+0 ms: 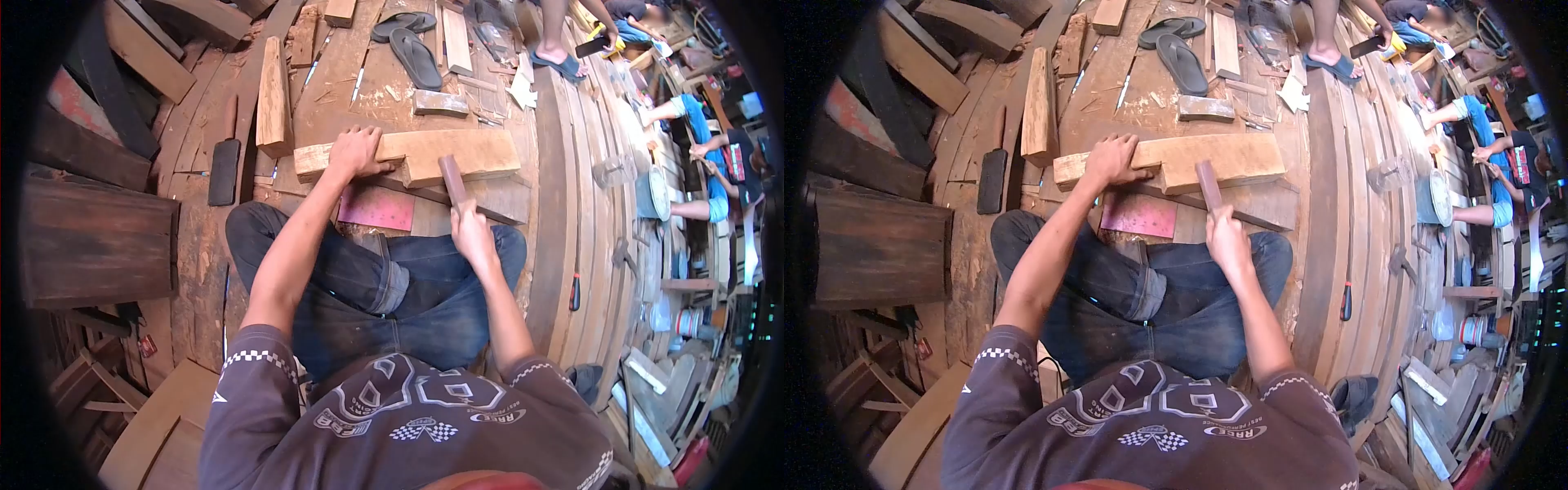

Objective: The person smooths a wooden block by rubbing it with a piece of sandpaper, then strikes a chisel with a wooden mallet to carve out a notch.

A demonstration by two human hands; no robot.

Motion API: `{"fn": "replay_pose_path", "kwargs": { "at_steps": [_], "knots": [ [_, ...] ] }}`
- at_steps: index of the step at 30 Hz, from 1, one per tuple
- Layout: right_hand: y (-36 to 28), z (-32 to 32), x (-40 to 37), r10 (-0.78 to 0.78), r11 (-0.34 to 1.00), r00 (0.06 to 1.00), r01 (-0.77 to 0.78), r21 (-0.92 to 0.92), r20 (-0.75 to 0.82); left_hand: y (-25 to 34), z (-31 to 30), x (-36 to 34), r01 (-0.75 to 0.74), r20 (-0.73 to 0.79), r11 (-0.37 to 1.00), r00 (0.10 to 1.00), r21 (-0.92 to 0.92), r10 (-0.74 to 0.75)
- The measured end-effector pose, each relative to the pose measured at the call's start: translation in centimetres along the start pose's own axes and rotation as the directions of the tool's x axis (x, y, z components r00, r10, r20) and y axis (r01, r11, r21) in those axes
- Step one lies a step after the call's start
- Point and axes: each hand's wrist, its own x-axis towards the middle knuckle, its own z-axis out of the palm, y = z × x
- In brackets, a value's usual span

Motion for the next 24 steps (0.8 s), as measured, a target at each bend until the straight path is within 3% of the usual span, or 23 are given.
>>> {"fn": "replay_pose_path", "kwargs": {
  "at_steps": [6, 12, 18, 24],
  "knots": [
    [-1.3, 0.1, 3.5, 0.023, 1.0, 1.0, -0.023, 0.007, -0.019, 0.6, -1.0, -0.4, 0.023, 0.02, 0.999, 1.0, -0.037, -0.022],
    [-1.0, -0.2, -2.0, 0.046, 0.999, 0.997, -0.045, -0.021, 0.062, 0.3, -0.7, 0.0, -0.012, 0.02, 1.0, 1.0, -0.02, 0.013],
    [-2.2, 1.7, 5.5, -0.046, 0.997, 0.998, 0.048, 0.056, -0.049, -0.2, 0.1, -0.3, -0.017, -0.027, 0.999, 1.0, -0.036, 0.016],
    [-0.9, 0.5, -0.3, -0.007, 0.999, 1.0, 0.006, 0.042, 0.018, 0.1, -0.6, -0.1, -0.014, -0.004, 1.0, 1.0, -0.012, 0.014]
  ]
}}
